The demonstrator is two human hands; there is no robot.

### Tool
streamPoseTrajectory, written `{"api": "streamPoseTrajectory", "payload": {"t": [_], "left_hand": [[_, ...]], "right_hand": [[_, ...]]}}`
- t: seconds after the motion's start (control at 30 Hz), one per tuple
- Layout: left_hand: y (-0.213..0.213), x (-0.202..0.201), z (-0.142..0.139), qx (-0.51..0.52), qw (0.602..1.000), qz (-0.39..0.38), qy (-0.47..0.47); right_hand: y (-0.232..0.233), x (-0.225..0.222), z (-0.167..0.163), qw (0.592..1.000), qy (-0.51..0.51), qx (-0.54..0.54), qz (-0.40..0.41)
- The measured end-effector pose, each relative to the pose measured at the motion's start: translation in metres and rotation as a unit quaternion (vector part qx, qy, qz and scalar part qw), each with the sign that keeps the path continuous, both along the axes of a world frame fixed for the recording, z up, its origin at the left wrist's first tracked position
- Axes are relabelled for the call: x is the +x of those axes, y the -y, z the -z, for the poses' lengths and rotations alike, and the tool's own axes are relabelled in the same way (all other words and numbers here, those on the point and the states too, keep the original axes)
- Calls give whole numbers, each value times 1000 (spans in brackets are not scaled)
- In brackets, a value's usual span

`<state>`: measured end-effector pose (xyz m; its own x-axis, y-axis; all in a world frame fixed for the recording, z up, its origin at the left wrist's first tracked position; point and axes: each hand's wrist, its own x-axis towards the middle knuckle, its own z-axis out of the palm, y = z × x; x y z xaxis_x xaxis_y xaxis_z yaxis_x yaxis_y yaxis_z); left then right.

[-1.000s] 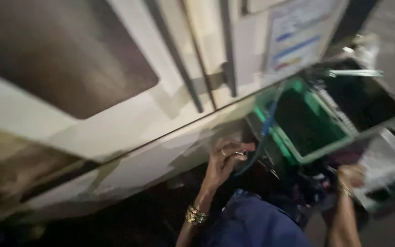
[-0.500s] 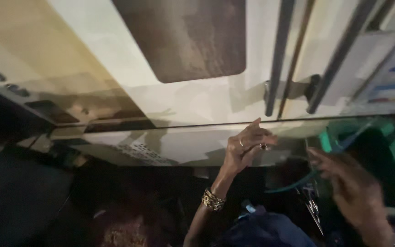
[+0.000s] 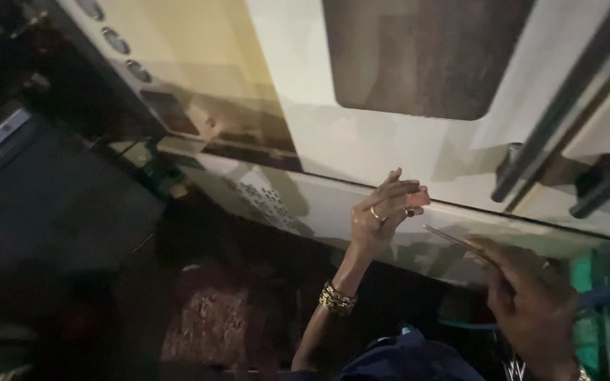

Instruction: The person repeatedly opens and closes the door of a large industrial machine, then uses a wrench to turn a component inside. They also use a screwdriver on the machine's exterior panel.

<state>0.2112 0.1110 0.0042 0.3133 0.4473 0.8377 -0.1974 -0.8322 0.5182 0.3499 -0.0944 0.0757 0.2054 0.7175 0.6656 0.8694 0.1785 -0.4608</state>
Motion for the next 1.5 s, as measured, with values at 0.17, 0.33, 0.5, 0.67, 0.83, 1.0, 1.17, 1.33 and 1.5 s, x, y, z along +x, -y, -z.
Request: {"api": "streamPoseTrajectory", "payload": {"t": [0.17,0.33,0.5,0.67,0.83,1.0,1.17,1.33,1.5], "left_hand": [[0,-31,-7,-4,999,-48,-3],[-2,-55,-7,-1,996,-86,7],[-5,-72,9,33,988,-153,-9],[-20,-88,23,94,978,-186,6],[-28,-113,22,54,968,-238,54],[-18,-118,15,54,948,-308,53],[-11,-114,16,18,944,-316,91],[-10,-113,16,47,929,-358,80],[-6,-112,13,38,926,-366,83]], "right_hand": [[-24,-24,-3,994,111,19,-14],[-51,-47,4,987,132,73,-54],[-68,-63,0,973,201,91,-67],[-67,-57,-14,982,106,1,-153],[-64,-49,-18,969,-17,-134,-206],[-78,-60,-12,989,-17,-42,-142],[-85,-75,-4,985,-50,14,-167],[-92,-79,8,973,-81,24,-215],[-101,-79,22,975,-39,24,-217]]}}
